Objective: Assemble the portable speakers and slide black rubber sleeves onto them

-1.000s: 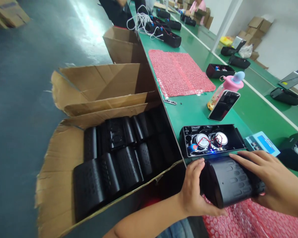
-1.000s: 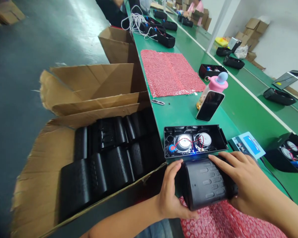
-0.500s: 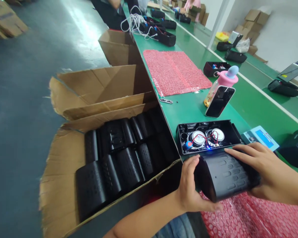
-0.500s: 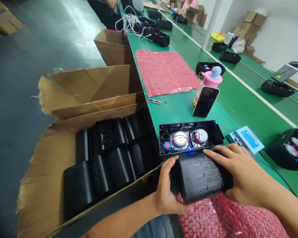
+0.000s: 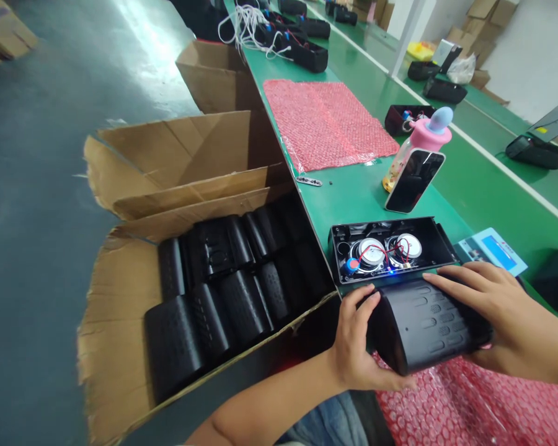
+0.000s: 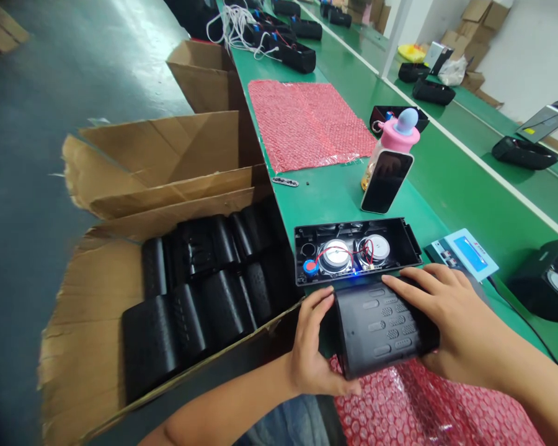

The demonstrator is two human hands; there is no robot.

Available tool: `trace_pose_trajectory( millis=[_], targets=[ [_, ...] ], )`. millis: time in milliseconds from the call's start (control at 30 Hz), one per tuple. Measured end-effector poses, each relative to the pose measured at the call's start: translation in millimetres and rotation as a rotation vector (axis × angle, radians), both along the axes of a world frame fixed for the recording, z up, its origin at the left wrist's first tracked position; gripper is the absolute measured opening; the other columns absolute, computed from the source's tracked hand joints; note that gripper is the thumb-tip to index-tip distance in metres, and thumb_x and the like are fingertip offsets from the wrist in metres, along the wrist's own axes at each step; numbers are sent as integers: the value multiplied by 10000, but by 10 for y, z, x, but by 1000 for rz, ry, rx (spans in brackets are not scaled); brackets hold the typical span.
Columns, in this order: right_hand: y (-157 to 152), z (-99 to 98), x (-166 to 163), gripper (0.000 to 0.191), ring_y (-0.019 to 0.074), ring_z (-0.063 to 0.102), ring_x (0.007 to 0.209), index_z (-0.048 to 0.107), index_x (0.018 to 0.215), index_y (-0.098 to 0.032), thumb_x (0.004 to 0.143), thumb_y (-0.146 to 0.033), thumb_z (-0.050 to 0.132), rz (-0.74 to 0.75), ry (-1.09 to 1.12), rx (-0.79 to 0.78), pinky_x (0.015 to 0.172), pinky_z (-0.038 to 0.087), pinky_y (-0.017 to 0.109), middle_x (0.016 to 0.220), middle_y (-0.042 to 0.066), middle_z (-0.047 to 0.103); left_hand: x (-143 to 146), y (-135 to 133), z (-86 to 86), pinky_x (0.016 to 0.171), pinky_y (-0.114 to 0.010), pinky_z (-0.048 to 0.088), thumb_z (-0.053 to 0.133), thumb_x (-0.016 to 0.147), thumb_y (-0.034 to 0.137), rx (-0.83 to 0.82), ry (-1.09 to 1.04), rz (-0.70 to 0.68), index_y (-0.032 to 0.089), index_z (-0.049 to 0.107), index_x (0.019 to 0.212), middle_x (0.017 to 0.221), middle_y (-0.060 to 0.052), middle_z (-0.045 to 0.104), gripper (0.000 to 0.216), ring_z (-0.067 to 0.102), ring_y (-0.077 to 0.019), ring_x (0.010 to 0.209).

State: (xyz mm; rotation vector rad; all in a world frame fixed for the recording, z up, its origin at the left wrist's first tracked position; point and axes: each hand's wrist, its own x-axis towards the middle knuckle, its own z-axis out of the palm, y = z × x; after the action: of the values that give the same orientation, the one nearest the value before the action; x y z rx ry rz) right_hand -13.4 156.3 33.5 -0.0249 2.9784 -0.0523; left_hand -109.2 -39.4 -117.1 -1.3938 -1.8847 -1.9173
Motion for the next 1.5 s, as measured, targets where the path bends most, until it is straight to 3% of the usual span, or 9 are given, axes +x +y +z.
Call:
trace_pose_trajectory(
  millis=[267, 933, 1067, 1167, 1233, 1300, 1333, 1400, 1500],
  targets=[
    [10, -29, 26, 878, 328, 401, 1197, 279, 1402, -251, 583, -183, 587, 17, 3, -82, 959, 363, 539, 1351, 109, 393, 36, 5, -31, 974, -494, 381, 573, 644, 718, 22, 10, 8, 86, 246, 1390, 1298, -218, 340, 1031, 392, -338, 1194],
    [53, -70, -44, 904, 303, 411, 1184, 308, 1370, -268, 492, -215, 520, 43, 29, -121, 933, 323, 502, 1306, 82, 441, 61, 3, 4, 974, -563, 342, 599, 675, 605, 31, -87, -41, 74, 240, 1375, 1320, -257, 328, 949, 358, -388, 1234],
    [16, -109, -60, 891, 313, 423, 1171, 327, 1357, -246, 487, -230, 514, 23, 66, -161, 954, 285, 542, 1303, 99, 448, -5, -51, 148, 969, -590, 342, 601, 716, 383, -4, -22, -113, 178, 199, 1395, 1406, -222, 223, 815, 307, -390, 1279],
    [51, -153, -57, 836, 308, 423, 1179, 350, 1345, -228, 545, -280, 588, 20, 106, -278, 986, 279, 535, 1302, 102, 461, -75, -67, 262, 952, -600, 353, 618, 676, 244, -120, 113, -160, 258, 388, 1265, 1472, -166, 111, 633, 265, -402, 1302],
    [118, -119, -39, 723, 286, 429, 1191, 367, 1335, -223, 668, -377, 601, -7, 157, -466, 982, 335, 488, 1313, 99, 460, -111, -46, 294, 929, -571, 396, 676, 645, 249, -152, 173, -131, 247, 458, 1150, 1470, -154, 125, 551, 291, -392, 1287],
    [186, 23, -10, 514, 244, 474, 1163, 416, 1297, -233, 828, -428, 494, -104, 263, -605, 953, 397, 433, 1286, 80, 493, -131, -9, 292, 904, -537, 434, 711, 623, 250, -125, 207, -94, 246, 455, 1104, 1451, -145, 175, 545, 328, -365, 1269],
    [208, 133, 5, 423, 230, 484, 1156, 453, 1265, -241, 882, -419, 435, -162, 347, -586, 958, 399, 424, 1262, 66, 516, -135, 11, 285, 896, -525, 446, 711, 623, 239, -113, 220, -81, 246, 451, 1096, 1443, -142, 193, 540, 341, -353, 1262],
    [217, 378, 24, 360, 232, 442, 1203, 504, 1225, -247, 931, -405, 368, -239, 548, -379, 1023, 321, 459, 1242, 41, 536, -138, 43, 272, 887, -520, 454, 695, 629, 222, -106, 247, -72, 235, 449, 1087, 1434, -147, 211, 520, 345, -349, 1261],
    [176, 537, 2, 446, 269, 205, 1347, 396, 1340, -254, 965, -438, 240, -305, 732, -57, 1077, 120, 558, 1412, 25, 368, -139, 68, 273, 878, -520, 457, 685, 637, 222, -83, 291, -61, 217, 451, 1082, 1422, -159, 233, 503, 353, -350, 1254]
  ],
)
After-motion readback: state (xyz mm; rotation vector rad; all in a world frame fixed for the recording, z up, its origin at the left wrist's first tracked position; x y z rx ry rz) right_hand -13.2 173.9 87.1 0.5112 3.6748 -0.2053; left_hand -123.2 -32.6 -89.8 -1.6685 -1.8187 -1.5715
